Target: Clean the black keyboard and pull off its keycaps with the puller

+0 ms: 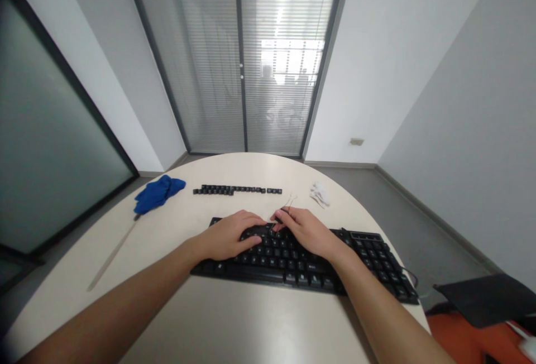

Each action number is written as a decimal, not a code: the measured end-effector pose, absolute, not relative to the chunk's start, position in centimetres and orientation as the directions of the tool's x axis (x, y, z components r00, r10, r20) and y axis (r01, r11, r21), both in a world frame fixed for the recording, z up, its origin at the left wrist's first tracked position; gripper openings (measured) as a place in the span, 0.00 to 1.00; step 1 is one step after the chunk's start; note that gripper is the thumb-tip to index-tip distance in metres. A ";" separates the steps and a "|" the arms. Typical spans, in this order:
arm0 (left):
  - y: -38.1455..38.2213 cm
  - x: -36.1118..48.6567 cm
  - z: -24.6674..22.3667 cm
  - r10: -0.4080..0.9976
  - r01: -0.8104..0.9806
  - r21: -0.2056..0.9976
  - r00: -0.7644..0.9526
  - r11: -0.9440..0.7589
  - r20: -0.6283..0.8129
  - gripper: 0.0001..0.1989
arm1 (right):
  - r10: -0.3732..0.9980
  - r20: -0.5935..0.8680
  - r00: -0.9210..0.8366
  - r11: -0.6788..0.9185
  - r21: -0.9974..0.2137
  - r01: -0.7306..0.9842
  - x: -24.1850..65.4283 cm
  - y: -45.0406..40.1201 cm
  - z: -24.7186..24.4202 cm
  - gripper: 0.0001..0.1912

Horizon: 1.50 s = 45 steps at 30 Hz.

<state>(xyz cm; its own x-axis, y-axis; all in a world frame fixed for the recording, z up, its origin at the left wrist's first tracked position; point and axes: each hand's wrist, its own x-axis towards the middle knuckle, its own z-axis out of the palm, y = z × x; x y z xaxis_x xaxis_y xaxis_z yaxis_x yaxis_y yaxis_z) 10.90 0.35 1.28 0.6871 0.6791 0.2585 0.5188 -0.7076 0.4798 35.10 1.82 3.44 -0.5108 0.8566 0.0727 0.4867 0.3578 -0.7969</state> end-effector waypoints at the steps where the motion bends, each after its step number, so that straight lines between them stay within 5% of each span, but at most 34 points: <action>1: 0.4 10.9 1.2 0.685 0.519 0.489 0.681 -0.701 0.259 0.18 | 0.858 0.074 -0.508 0.355 -0.800 0.484 35.1 1.8 3.5 0.22; 9: 1.0 10.9 0.5 0.756 0.480 0.625 0.584 -0.615 0.295 0.15 | 0.906 0.102 -0.411 0.277 -0.877 0.394 34.3 1.8 2.7 0.24; 23: 1.5 10.7 0.7 0.788 0.418 0.730 0.557 -0.540 0.264 0.07 | 0.830 0.154 -0.537 0.395 -0.841 0.370 33.4 1.3 2.3 0.21; 45: 0.6 10.9 0.7 0.593 0.491 0.332 0.673 -0.805 0.442 0.08 | 0.846 0.158 -0.509 0.350 -0.885 0.307 33.3 1.9 1.8 0.21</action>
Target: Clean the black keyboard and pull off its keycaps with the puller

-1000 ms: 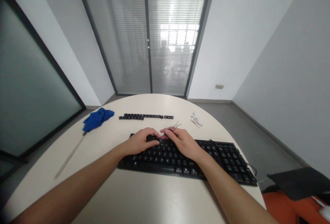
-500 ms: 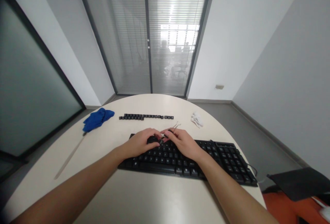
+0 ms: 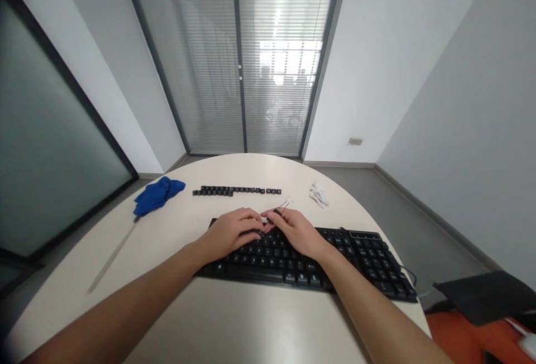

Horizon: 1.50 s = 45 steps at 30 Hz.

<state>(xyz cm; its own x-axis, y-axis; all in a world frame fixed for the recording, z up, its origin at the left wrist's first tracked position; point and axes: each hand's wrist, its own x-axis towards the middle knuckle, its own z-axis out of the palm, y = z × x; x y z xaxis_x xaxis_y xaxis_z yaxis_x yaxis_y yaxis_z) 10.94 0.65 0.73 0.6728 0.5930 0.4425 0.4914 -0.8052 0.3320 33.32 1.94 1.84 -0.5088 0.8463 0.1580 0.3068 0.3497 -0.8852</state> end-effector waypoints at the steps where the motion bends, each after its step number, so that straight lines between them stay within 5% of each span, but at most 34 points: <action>1: 0.6 10.9 0.7 0.583 0.495 0.308 0.676 -0.812 0.451 0.08 | 0.845 0.155 -0.513 0.345 -0.889 0.301 33.3 1.9 1.8 0.20; 8: 0.4 11.2 1.2 0.489 0.487 0.133 0.743 -0.864 0.458 0.08 | 0.872 0.156 -0.464 0.346 -0.866 0.360 33.3 2.0 1.7 0.20; 17: 3.3 9.5 1.9 0.748 0.709 0.358 0.359 -0.608 0.558 0.07 | 0.900 0.154 -0.407 0.332 -0.847 0.415 33.2 1.8 1.9 0.21; 26: 6.2 9.0 4.0 0.849 0.874 0.315 0.181 -0.370 0.496 0.07 | 0.900 0.134 -0.415 0.325 -0.842 0.431 33.0 1.8 2.0 0.21; 32: 6.0 9.3 6.6 0.812 0.881 0.270 0.188 -0.388 0.552 0.07 | 0.906 0.111 -0.408 0.307 -0.837 0.454 33.1 1.8 1.9 0.21; 45: 8.1 8.2 0.3 0.870 0.938 0.129 0.238 -0.321 0.431 0.06 | 0.904 0.120 -0.411 0.312 -0.842 0.441 33.2 1.8 1.8 0.20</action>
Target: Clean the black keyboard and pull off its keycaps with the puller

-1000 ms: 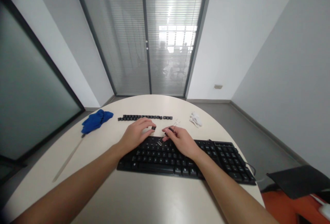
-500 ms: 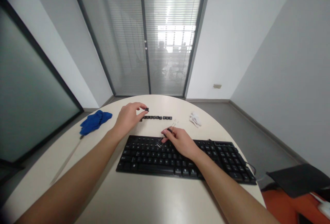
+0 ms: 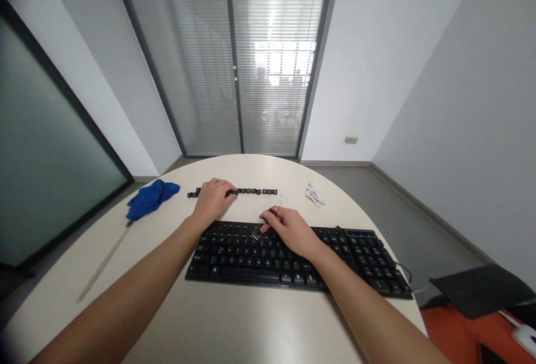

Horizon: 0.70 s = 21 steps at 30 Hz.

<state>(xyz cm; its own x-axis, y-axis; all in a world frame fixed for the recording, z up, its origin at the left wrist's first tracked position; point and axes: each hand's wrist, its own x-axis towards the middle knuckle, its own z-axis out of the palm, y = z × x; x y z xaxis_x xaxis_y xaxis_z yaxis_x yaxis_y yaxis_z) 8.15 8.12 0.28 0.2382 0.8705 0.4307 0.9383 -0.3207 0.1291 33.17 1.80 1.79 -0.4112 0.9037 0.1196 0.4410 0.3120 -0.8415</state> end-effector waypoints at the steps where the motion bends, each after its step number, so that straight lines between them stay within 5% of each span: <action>1: 8.1 8.2 0.2 0.871 0.941 0.120 0.240 -0.317 0.428 0.06 | 0.903 0.120 -0.412 0.313 -0.843 0.438 33.2 1.8 1.8 0.20; 21: 8.2 7.9 -0.6 0.894 0.967 0.079 0.189 -0.240 0.406 0.09 | 0.901 0.128 -0.414 0.326 -0.830 0.452 33.1 1.7 2.0 0.20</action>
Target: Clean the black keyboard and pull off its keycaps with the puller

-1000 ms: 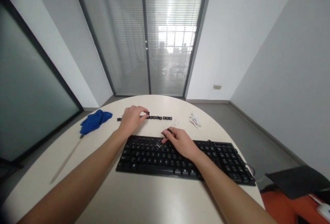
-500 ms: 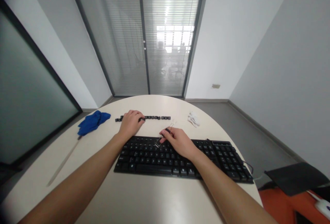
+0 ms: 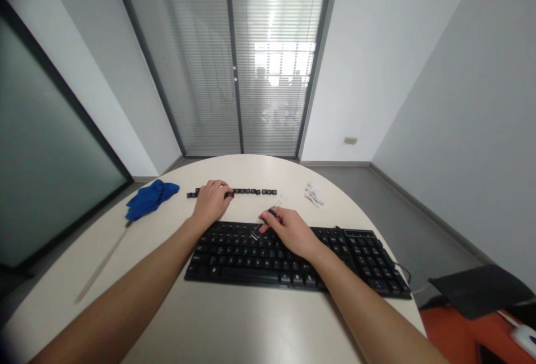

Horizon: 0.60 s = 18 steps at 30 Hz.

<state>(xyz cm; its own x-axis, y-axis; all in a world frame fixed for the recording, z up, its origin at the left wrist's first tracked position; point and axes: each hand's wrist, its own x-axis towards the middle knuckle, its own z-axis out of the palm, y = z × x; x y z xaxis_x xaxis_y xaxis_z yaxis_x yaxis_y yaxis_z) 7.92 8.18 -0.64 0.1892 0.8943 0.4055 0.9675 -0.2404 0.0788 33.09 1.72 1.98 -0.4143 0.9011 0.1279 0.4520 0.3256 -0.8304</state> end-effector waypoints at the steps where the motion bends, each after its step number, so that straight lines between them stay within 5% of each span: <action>1: 8.2 7.9 -0.7 0.894 0.967 0.078 0.190 -0.241 0.406 0.08 | 0.901 0.128 -0.414 0.325 -0.832 0.450 33.1 1.7 2.0 0.20; 18: 7.8 7.8 -0.7 0.881 0.972 0.035 0.197 -0.234 0.430 0.07 | 0.899 0.131 -0.419 0.324 -0.841 0.432 33.0 1.7 2.0 0.20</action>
<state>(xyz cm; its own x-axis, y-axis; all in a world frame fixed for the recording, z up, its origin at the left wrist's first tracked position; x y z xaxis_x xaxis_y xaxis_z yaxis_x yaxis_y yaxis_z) 7.75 7.81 -0.68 0.1965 0.8811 0.4301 0.9717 -0.2336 0.0347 33.04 1.68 2.01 -0.4186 0.8986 0.1313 0.4324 0.3244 -0.8413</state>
